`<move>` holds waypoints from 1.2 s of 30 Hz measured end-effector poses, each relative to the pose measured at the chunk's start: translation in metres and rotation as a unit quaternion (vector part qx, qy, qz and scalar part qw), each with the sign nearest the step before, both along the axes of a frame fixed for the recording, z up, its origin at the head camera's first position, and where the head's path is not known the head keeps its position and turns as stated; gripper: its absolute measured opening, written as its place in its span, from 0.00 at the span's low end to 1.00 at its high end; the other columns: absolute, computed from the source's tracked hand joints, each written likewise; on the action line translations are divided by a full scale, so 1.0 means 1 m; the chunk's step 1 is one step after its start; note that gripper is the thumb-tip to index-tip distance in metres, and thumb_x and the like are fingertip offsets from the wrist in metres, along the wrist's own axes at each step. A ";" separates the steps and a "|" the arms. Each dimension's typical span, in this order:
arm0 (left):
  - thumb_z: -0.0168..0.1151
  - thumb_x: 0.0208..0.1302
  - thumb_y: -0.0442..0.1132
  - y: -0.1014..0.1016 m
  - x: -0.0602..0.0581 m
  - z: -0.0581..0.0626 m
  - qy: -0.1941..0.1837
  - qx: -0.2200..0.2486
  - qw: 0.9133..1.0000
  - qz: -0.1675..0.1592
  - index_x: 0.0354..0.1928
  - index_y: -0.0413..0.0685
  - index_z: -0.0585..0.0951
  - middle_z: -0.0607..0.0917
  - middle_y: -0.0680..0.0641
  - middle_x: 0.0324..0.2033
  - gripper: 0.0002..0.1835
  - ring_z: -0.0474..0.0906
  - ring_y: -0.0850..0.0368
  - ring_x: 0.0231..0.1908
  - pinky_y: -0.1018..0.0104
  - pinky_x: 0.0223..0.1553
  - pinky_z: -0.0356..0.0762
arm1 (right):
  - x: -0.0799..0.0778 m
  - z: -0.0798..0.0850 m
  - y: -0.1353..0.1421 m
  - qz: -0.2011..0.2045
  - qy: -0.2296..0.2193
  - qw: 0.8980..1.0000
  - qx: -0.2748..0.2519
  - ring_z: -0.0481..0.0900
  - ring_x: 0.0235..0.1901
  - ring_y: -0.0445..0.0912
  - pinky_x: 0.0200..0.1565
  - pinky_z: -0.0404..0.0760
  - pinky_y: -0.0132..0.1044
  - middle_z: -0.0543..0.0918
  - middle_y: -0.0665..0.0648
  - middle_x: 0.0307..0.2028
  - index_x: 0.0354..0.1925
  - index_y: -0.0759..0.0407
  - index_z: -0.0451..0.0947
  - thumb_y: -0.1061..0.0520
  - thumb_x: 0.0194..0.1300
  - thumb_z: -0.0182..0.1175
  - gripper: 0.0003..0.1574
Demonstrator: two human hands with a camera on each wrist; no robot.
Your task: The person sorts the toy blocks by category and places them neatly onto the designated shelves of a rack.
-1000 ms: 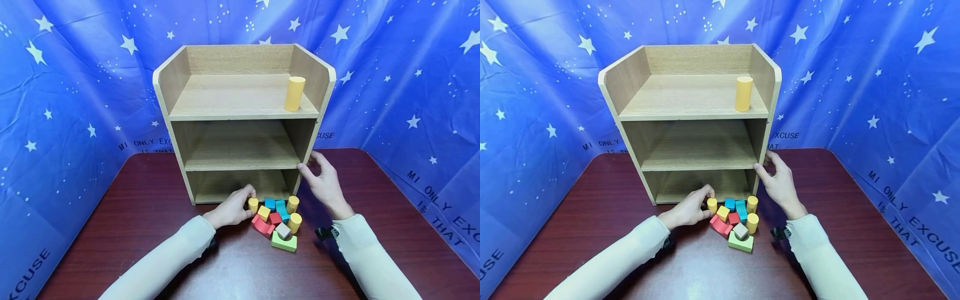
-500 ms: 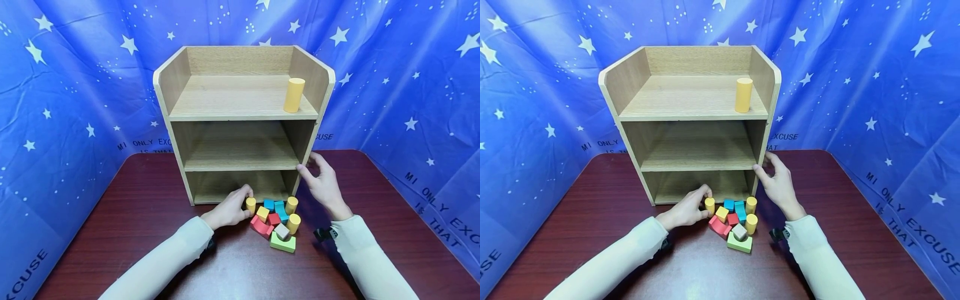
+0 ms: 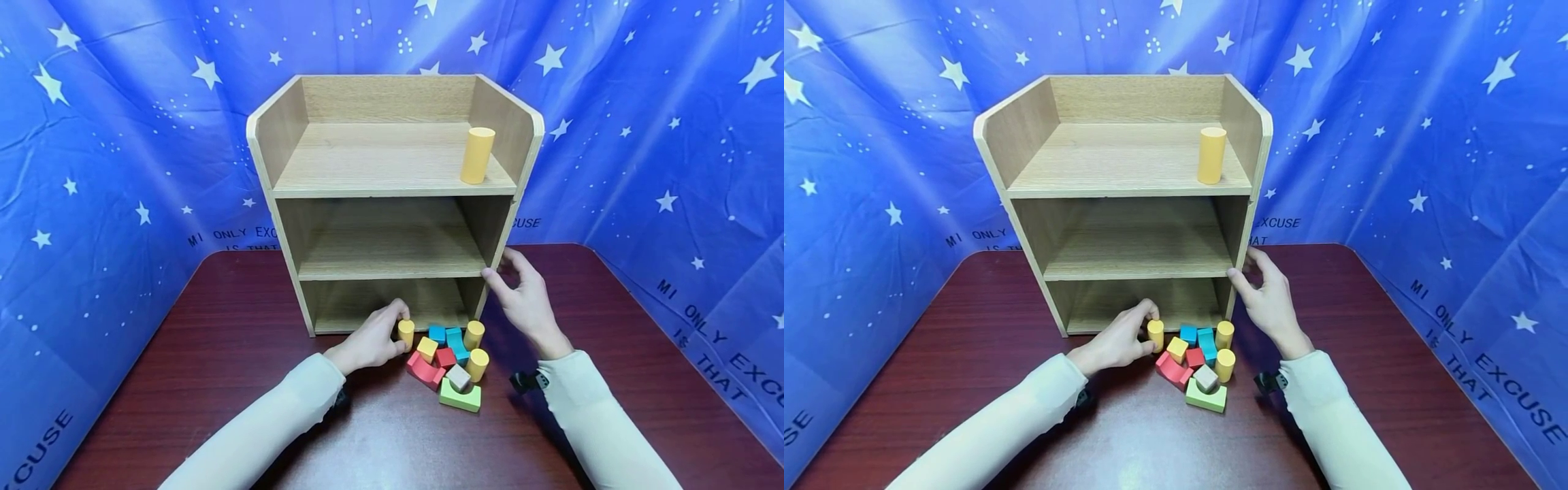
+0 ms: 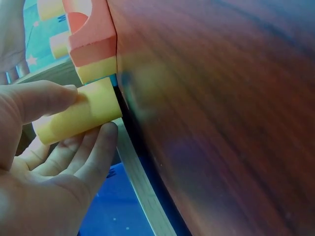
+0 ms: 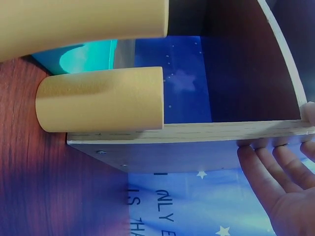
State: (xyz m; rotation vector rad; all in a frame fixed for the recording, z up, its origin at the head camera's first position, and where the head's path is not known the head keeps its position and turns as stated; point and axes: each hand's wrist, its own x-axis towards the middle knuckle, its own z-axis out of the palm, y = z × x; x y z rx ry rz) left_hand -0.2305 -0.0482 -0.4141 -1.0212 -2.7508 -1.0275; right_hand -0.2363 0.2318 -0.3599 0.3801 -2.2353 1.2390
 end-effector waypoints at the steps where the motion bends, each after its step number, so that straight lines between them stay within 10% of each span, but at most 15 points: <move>1: 0.70 0.52 0.32 -0.001 0.000 0.001 0.002 0.003 1.000 0.000 0.43 0.49 0.66 0.73 0.53 0.34 0.23 0.72 0.55 0.38 0.64 0.42 0.71 | 0.000 0.000 0.000 0.001 0.001 1.000 -0.001 0.75 0.41 0.39 0.44 0.73 0.29 0.81 0.58 0.44 0.58 0.58 0.73 0.55 0.64 0.62 0.25; 36: 0.69 0.49 0.30 -0.004 0.007 0.026 0.043 0.018 0.999 -0.010 0.44 0.48 0.67 0.74 0.53 0.35 0.23 0.73 0.56 0.38 0.65 0.41 0.72 | 0.001 0.001 -0.001 -0.004 0.008 1.000 0.006 0.75 0.42 0.39 0.44 0.72 0.27 0.81 0.57 0.44 0.58 0.59 0.73 0.55 0.63 0.63 0.25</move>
